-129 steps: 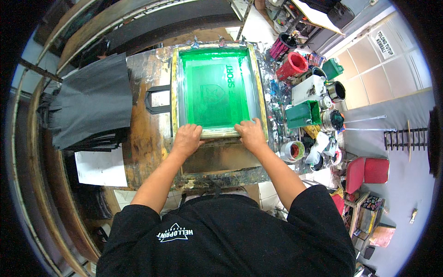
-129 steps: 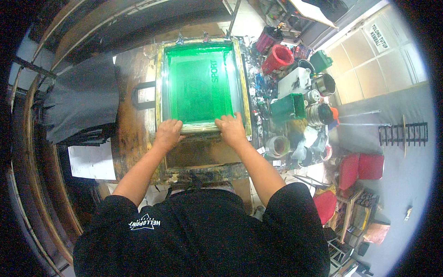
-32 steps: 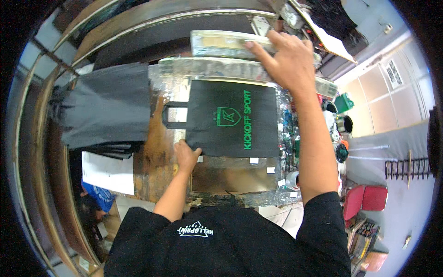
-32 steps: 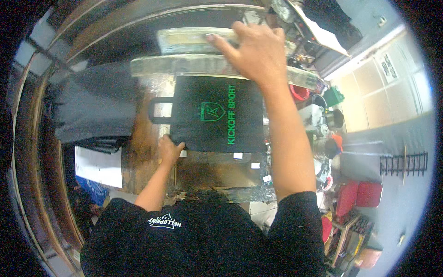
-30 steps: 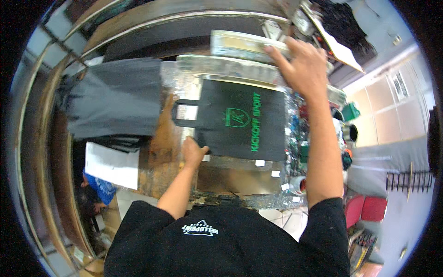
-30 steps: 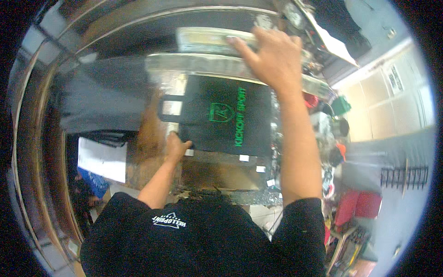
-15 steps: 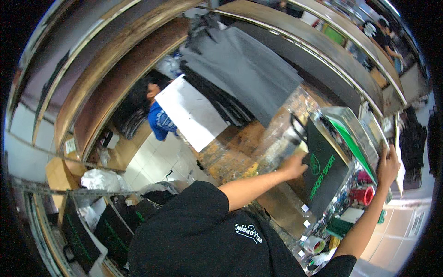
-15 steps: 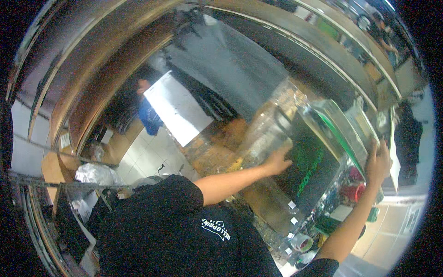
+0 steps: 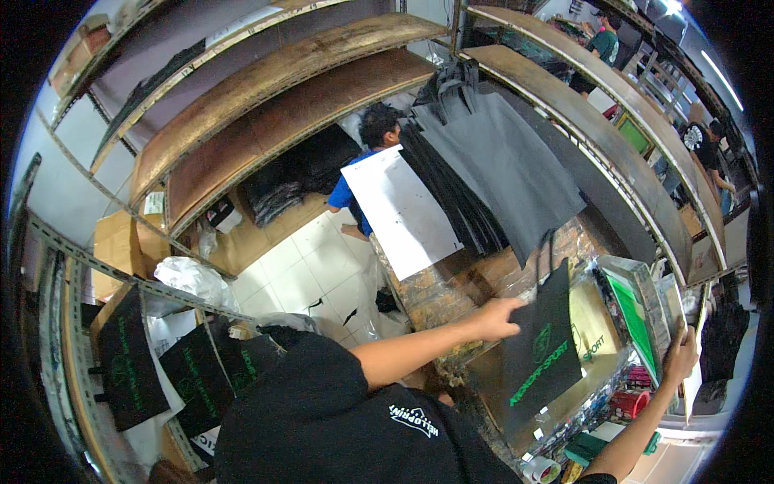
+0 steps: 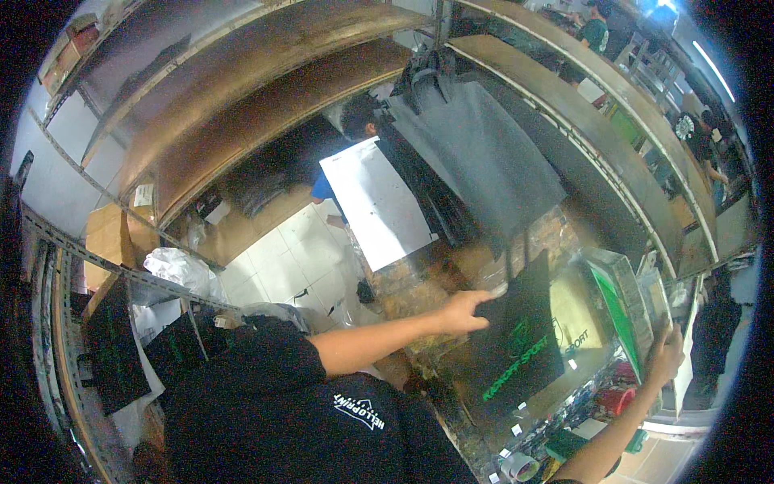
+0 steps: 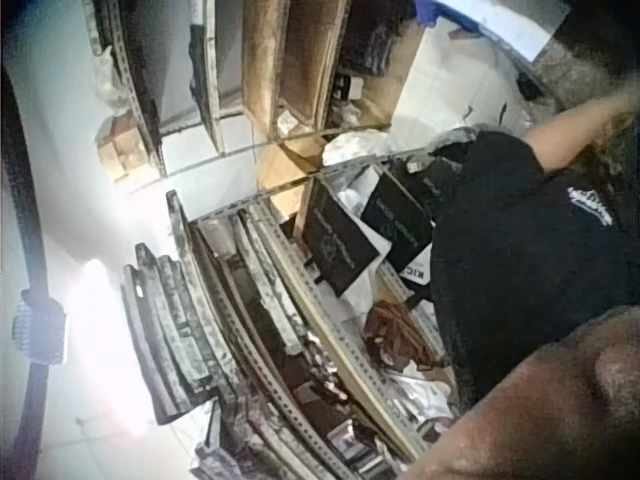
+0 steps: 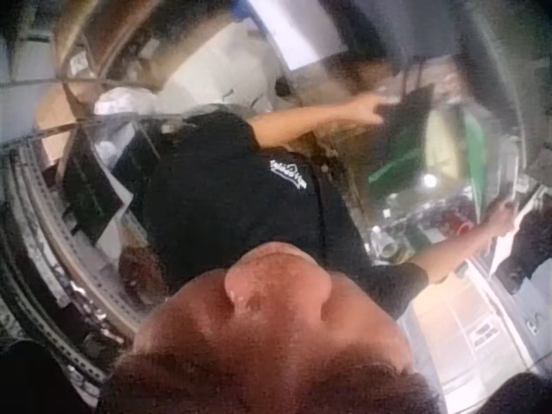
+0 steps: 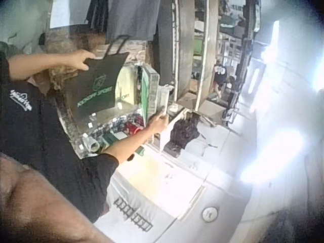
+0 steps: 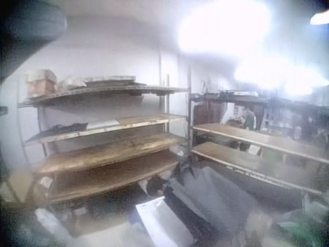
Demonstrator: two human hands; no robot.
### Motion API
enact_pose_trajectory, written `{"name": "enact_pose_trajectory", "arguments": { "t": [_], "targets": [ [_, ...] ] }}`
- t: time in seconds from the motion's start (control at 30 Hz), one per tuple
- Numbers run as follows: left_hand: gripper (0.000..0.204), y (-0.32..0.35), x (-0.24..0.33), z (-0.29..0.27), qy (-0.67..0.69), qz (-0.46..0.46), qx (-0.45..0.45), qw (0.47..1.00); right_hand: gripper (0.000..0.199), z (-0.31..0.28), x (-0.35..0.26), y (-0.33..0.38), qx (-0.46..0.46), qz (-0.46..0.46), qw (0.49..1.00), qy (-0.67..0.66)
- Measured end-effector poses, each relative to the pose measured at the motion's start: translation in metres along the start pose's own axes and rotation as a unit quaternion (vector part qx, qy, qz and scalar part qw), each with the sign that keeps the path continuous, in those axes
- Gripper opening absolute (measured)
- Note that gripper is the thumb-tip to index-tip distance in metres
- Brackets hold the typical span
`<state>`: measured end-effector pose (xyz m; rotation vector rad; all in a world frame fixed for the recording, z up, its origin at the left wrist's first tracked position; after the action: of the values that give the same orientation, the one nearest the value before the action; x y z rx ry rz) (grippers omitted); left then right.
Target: The person screen prints a green logo onto black tote bags using a squeegee and a screen printing frame. They repeatedly place a bag on the table, apply ink, and then move the finished bag to a nearby shelf.
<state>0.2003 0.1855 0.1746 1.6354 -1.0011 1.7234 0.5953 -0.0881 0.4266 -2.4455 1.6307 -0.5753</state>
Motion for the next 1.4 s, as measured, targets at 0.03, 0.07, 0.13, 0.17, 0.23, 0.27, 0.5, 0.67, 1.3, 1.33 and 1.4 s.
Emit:
{"name": "enact_pose_trajectory", "arguments": {
  "t": [0.03,0.07,0.13,0.17,0.23,0.27,0.5,0.67,1.3,1.33,1.4],
  "targets": [
    [0.054,0.006,-0.016,-0.014,-0.016,-0.015,0.025,0.999,0.081,-0.003,-0.002,0.003,0.004,0.002,1.0,-0.003],
    [0.055,0.016,-0.031,-0.023,-0.017,-0.034,0.039,0.998,0.084,0.001,0.001,-0.002,0.033,-0.013,0.999,-0.031],
    [0.056,0.034,-0.079,-0.032,-0.008,-0.047,0.051,0.998,0.079,-0.001,0.0,-0.003,0.12,-0.045,0.991,-0.032],
    [0.056,0.044,-0.109,-0.033,0.003,-0.042,0.055,0.998,0.076,-0.003,-0.001,-0.006,0.141,-0.066,0.987,-0.04],
    [0.056,0.072,-0.135,-0.042,-0.083,-0.022,0.139,0.987,0.071,0.007,0.008,-0.013,0.136,-0.071,0.987,-0.042],
    [0.056,0.082,-0.149,-0.043,-0.064,-0.092,0.135,0.984,0.069,0.009,0.012,-0.01,0.177,-0.073,0.981,-0.042],
    [0.065,0.193,-0.208,-0.069,0.044,-0.302,0.373,0.876,0.069,-0.024,-0.029,0.018,0.086,-0.075,0.993,-0.015],
    [0.047,0.213,-0.188,-0.023,0.221,-0.309,0.463,0.801,0.07,-0.034,-0.022,0.026,0.099,-0.079,0.992,-0.015],
    [0.048,0.284,-0.178,-0.03,0.101,-0.237,0.584,0.77,0.074,-0.036,-0.024,0.028,0.083,-0.09,0.992,-0.026],
    [0.044,0.293,-0.179,-0.037,0.105,-0.225,0.61,0.753,0.075,-0.035,-0.025,0.027,0.086,-0.093,0.992,-0.026],
    [0.035,0.305,-0.165,-0.052,0.09,-0.21,0.649,0.726,0.075,-0.033,-0.024,0.027,0.089,-0.095,0.991,-0.016]
  ]
}}
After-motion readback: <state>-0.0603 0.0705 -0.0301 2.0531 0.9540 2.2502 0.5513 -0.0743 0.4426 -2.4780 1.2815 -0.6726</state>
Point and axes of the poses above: each hand's wrist, its own y-axis away from the middle knuckle, its own z-axis out of the palm, x = y × z, the point moved 10 cm from there along -y, towards the middle knuckle, and after that the axes turned 14 degrees about y, right-handed, at the moved point
